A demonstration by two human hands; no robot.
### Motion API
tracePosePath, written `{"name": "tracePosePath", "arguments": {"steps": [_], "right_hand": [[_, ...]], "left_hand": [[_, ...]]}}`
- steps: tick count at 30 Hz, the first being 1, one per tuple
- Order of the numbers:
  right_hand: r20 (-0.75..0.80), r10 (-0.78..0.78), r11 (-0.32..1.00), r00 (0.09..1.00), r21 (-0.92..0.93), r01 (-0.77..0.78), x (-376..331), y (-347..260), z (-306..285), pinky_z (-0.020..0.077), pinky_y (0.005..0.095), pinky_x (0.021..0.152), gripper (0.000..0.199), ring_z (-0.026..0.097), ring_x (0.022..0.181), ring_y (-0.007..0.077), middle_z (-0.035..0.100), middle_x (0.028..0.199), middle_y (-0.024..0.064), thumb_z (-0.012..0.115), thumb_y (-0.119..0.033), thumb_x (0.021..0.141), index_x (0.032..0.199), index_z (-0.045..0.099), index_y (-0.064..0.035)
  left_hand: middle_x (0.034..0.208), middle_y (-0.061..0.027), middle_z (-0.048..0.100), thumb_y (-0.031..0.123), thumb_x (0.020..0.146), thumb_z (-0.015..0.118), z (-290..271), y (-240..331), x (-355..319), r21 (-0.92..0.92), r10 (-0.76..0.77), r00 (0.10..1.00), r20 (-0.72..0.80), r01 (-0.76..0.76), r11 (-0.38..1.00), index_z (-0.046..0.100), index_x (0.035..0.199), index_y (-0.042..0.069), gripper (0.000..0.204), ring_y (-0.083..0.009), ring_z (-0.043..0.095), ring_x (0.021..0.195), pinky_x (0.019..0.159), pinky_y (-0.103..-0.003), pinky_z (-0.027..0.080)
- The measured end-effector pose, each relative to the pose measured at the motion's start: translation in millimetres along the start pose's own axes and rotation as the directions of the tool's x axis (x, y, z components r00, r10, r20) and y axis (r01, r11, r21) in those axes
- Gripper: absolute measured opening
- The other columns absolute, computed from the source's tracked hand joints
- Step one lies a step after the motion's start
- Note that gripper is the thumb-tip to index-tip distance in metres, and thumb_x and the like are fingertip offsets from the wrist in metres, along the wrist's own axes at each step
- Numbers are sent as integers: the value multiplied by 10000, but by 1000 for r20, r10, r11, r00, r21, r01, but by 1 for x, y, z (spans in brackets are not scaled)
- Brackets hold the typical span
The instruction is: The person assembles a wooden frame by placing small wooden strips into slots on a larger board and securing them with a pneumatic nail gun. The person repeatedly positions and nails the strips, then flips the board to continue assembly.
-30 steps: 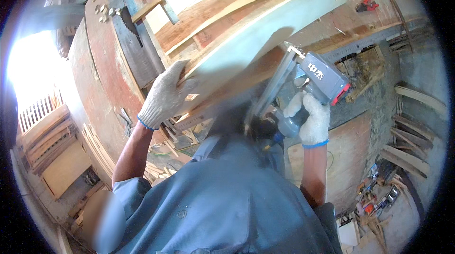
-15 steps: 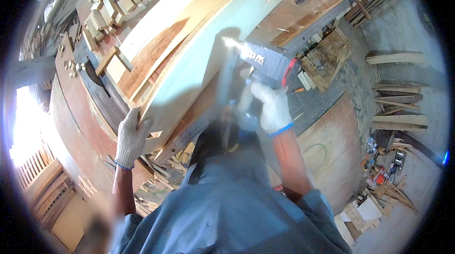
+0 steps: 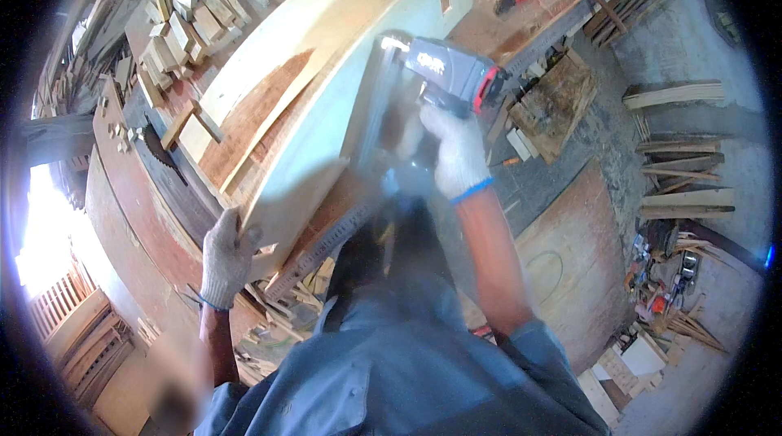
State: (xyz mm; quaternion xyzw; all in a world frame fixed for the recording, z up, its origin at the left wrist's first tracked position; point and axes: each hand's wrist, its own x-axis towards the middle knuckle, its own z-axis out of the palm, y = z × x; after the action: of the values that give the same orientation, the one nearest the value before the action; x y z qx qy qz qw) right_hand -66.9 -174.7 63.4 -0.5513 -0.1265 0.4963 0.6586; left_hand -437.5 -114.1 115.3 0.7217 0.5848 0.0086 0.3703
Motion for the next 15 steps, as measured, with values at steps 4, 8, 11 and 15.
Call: {"name": "tracePosePath", "arguments": {"steps": [4, 8, 11, 15], "right_hand": [[25, 22, 1000, 999, -19, -22, -10, -7, 3, 518, 398, 621, 329, 584, 615, 217, 602, 707, 69, 543, -163, 1005, 1250, 627, 40], [85, 35, 998, 996, -57, -30, -39, 9, 8, 522, 396, 613, 353, 590, 600, 217, 607, 709, 74, 588, -172, 984, 1266, 619, 37], [96, 67, 996, 993, -73, -60, -43, 12, 18, 527, 392, 606, 352, 598, 596, 218, 612, 710, 77, 594, -163, 982, 1261, 616, 50], [59, 106, 987, 993, -126, -98, -77, 16, 35, 530, 377, 606, 336, 603, 596, 205, 605, 691, 82, 585, -126, 960, 1239, 624, 57]], "left_hand": [[944, -241, 714, 137, 926, 713, 0, 1, 0, -8, 41, 998, -47, -42, 999, 653, 1218, -18, 336, -401, 736, 890, 787, -442, 567], [874, -208, 691, 91, 938, 687, 7, -1, -3, 83, 148, 983, -109, -139, 987, 650, 1176, -31, 270, -240, 741, 775, 677, -385, 564], [930, -246, 705, 143, 913, 708, 0, -1, -1, 21, 77, 996, -53, -76, 997, 651, 1214, -7, 341, -413, 722, 861, 774, -459, 558], [905, -255, 686, 135, 916, 688, -2, -3, 6, -36, 16, 999, -47, -18, 999, 652, 1185, -17, 311, -416, 715, 837, 755, -444, 554]]}}
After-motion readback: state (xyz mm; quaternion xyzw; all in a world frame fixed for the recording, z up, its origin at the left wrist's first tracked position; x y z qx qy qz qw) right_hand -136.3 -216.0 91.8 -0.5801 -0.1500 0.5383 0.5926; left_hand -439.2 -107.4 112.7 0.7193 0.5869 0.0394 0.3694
